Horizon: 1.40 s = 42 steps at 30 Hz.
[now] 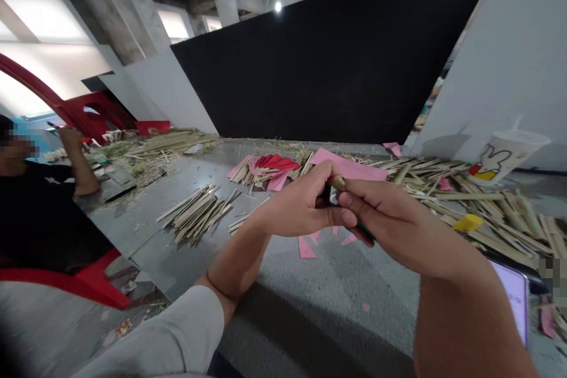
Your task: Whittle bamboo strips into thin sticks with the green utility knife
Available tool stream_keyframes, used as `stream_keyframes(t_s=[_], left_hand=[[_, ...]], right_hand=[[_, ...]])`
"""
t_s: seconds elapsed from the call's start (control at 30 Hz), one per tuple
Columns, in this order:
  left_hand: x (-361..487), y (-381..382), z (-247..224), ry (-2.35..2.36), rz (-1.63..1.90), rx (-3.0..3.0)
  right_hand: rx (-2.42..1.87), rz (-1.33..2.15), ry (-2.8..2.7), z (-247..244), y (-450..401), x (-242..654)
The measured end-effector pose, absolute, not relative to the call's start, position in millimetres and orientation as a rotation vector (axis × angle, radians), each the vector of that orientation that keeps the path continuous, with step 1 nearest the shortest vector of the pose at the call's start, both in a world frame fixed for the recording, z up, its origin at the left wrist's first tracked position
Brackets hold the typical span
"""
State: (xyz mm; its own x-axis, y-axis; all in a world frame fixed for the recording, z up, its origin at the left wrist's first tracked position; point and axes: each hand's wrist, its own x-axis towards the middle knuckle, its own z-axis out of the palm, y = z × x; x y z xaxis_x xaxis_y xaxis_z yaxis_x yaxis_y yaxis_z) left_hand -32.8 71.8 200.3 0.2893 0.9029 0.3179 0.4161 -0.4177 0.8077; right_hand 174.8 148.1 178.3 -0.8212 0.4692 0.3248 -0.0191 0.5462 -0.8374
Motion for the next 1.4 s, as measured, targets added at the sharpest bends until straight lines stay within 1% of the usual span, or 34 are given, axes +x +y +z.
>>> stream_keyframes(t_s=[0.2, 0.43, 0.7, 1.03, 1.23, 1.4], left_hand=[[-35.0, 74.3, 199.1, 1.186, 0.998, 1.926], [-30.8, 61.8, 208.6, 1.233, 0.962, 1.944], [-29.7, 56.6, 214.1, 1.368, 0.87, 2.056], [-33.5, 56.8, 210.9, 1.358, 0.872, 2.068], [-28.7, 58.6, 210.8, 1.281, 1.012, 2.002], [-27.9, 55.2, 211.5, 1.271, 1.014, 1.972]], right_hand=[[-0.402, 1.306, -2.272, 175.6, 150.1, 176.1], [-0.453, 1.363, -2.32, 180.4, 148.1, 177.4], [-0.401, 1.217, -2.359, 186.3, 143.4, 175.4], [-0.353, 1.106, -2.353, 191.6, 137.3, 169.9], [-0.44, 0.975, -2.275, 194.2, 135.9, 169.9], [-0.376, 1.13, -2.278, 197.3, 135.5, 167.5]])
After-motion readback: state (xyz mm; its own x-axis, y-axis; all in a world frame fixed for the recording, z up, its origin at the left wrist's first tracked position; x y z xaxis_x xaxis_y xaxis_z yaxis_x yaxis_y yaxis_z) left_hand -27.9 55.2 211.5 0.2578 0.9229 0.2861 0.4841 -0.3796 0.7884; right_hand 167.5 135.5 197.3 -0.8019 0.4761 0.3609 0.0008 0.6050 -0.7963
